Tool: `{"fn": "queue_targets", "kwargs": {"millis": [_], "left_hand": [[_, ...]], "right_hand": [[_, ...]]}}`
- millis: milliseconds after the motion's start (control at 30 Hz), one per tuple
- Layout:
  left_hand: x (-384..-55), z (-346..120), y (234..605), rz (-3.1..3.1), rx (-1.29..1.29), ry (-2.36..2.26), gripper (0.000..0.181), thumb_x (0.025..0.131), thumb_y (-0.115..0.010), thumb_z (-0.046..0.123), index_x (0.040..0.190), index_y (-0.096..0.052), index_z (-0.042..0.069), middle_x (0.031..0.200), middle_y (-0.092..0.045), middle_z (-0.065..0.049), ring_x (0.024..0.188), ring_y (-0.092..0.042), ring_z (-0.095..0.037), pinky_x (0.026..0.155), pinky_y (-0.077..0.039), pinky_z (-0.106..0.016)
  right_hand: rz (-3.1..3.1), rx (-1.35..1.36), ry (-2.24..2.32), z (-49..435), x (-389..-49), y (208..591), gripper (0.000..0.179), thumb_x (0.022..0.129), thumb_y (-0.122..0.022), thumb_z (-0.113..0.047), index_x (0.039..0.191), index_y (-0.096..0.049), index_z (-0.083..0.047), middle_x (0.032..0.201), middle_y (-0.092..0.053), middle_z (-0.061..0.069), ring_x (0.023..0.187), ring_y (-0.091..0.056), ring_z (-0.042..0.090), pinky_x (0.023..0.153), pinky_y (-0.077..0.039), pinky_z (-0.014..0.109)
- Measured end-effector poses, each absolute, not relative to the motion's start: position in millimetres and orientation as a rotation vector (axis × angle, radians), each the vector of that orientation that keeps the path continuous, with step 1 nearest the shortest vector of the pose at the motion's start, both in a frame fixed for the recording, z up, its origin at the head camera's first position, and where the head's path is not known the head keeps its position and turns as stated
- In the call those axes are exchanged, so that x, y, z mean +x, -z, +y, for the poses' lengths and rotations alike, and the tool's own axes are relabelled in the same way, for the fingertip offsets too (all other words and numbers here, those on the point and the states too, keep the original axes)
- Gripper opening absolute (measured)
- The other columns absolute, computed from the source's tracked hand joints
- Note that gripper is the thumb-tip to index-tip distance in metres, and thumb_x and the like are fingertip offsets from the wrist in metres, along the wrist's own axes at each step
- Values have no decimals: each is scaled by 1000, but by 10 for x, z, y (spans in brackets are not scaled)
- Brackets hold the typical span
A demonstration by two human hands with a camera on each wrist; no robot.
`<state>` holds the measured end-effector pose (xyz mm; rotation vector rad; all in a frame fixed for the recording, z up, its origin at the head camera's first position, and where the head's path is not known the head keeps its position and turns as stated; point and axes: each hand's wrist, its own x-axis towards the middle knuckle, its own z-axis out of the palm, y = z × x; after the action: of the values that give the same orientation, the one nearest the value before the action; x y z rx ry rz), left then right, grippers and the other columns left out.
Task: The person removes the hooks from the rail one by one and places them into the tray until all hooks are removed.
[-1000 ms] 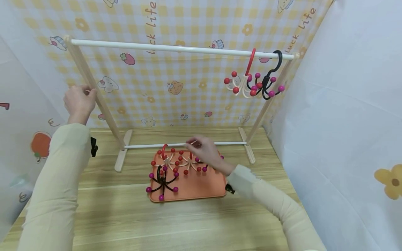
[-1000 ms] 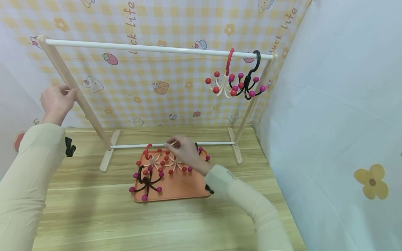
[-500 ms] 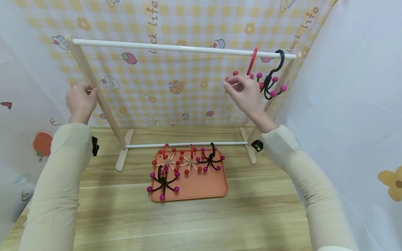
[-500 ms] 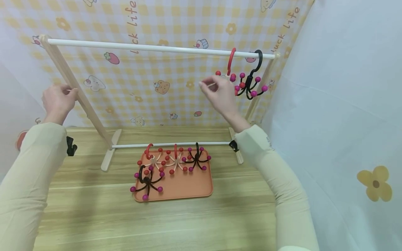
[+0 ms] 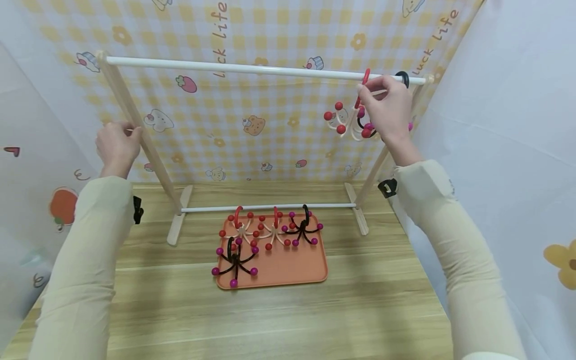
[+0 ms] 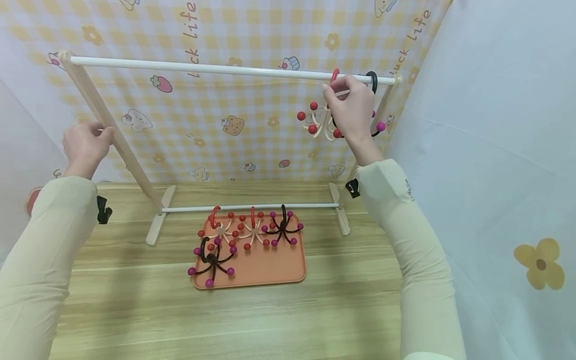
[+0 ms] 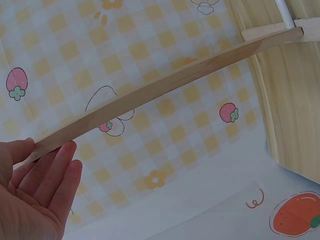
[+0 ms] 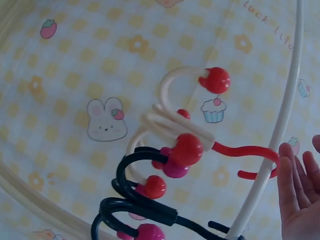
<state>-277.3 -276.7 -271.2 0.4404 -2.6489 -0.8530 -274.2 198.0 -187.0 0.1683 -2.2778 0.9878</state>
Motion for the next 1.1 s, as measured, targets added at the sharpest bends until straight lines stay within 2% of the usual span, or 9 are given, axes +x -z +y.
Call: {"fn": "queue_targets", "kwargs": {"millis": [300, 533, 800, 933, 1100], "left_hand": [[-2755, -2773, 2733, -2633, 423, 848, 44, 93, -36, 30, 121, -51, 0, 111, -54, -24, 98, -49, -38, 74, -34, -43], [-2752, -2766, 2720, -2635, 423, 865, 43, 93, -37, 29, 122, -50, 0, 112, -54, -24, 98, -49, -37, 74, -34, -42], [-2749, -2761, 2720, -2633, 419, 859, 44, 93, -36, 29, 122, -50, -1, 112, -54, -25, 98, -50, -39, 77, -35, -46], [-2749, -2764, 2723, -2630, 415, 856, 44, 93, -36, 29, 121, -50, -2, 112, -54, -25, 99, -49, -39, 78, -35, -46], [-2756, -2771, 2725, -2630, 419, 862, 43, 93, -36, 29, 122, -50, -1, 112, -53, -24, 100, -48, -39, 79, -34, -47]], "right_hand": [[-2432, 32, -929, 2027, -2845, 1992, 41, 81, -58, -37, 107, -55, -6, 102, -60, 5, 81, -55, 13, 66, -42, 19], [-2429, 84, -878, 2019, -2892, 2012, 31, 85, -54, -30, 103, -61, -5, 96, -63, 4, 63, -56, 10, 55, -40, 18], [-2433, 37, -855, 2010, -2939, 1986, 31, 86, -52, -28, 103, -63, -6, 99, -64, 4, 58, -55, 6, 54, -38, 18], [-2428, 8, -961, 2005, -2953, 1979, 32, 86, -52, -29, 107, -61, -7, 102, -62, 5, 65, -58, 7, 57, -42, 18], [-2399, -13, -1136, 2011, -2954, 1979, 29, 87, -53, -26, 110, -59, -8, 102, -62, 5, 80, -60, 11, 69, -45, 22]]}}
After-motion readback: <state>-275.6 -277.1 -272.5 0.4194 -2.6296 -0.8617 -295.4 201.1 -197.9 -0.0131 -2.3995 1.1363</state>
